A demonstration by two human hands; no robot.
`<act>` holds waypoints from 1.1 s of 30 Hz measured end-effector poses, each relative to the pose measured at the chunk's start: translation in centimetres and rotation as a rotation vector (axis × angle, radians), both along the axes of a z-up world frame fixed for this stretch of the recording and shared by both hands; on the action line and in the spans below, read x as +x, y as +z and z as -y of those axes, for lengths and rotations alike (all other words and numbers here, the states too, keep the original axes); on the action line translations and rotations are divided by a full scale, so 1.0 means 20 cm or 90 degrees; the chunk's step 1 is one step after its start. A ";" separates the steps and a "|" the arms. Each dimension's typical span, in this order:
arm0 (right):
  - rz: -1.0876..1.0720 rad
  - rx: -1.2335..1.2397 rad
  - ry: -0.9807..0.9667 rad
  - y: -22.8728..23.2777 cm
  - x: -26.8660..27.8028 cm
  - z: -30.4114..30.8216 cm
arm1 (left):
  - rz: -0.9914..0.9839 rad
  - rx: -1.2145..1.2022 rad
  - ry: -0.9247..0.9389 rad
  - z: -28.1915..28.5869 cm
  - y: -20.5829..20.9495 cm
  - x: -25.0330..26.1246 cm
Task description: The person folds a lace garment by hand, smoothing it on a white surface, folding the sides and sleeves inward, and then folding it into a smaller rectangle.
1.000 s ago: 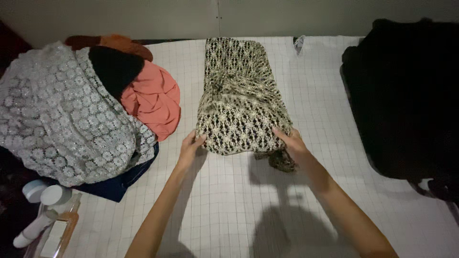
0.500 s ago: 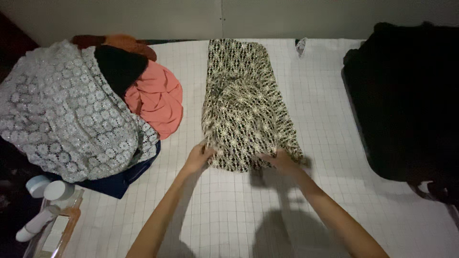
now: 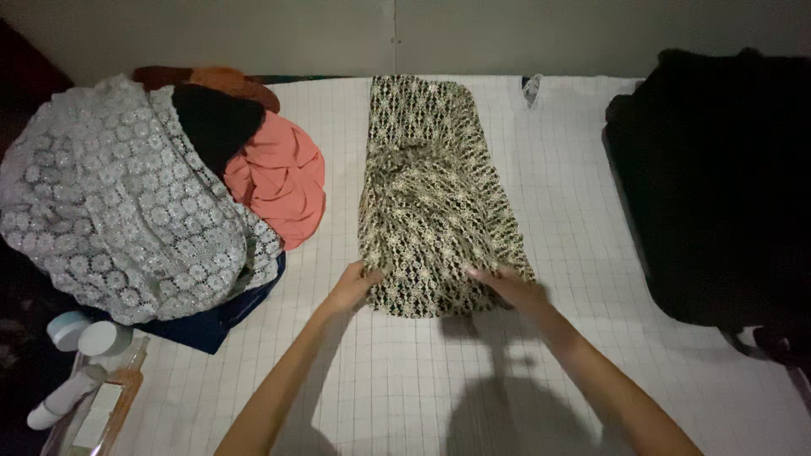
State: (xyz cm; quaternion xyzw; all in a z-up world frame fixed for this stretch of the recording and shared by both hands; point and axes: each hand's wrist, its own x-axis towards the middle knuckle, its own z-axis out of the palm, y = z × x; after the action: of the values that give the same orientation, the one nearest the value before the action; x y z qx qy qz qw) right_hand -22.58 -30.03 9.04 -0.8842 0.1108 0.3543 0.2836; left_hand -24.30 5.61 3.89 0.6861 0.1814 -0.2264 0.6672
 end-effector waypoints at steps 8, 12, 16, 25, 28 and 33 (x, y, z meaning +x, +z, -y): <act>0.105 0.304 -0.147 -0.18 0.12 0.09 | 0.095 -0.375 0.142 -0.07 -0.01 -0.03; 0.032 0.198 -0.031 -0.14 0.03 0.05 | 0.057 -0.237 0.194 -0.03 -0.06 -0.06; 0.103 0.165 -0.062 -0.05 0.01 -0.05 | 0.206 0.065 0.273 0.03 0.04 -0.08; 0.632 -0.144 0.218 0.23 0.17 -0.35 | 0.735 0.681 -0.130 0.19 0.26 0.16; 0.498 -0.234 0.270 0.18 0.19 -0.38 | 0.673 0.753 -0.252 0.27 0.21 0.25; 0.406 -0.191 0.178 -0.11 0.19 -0.19 | 0.739 0.791 -0.373 0.22 0.15 0.08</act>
State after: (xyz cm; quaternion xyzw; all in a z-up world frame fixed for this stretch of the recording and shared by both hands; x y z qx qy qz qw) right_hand -18.76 -26.20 6.86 -0.9883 -0.0544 0.0765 0.1199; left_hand -22.79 1.24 6.96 0.9485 -0.2767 0.1334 0.0776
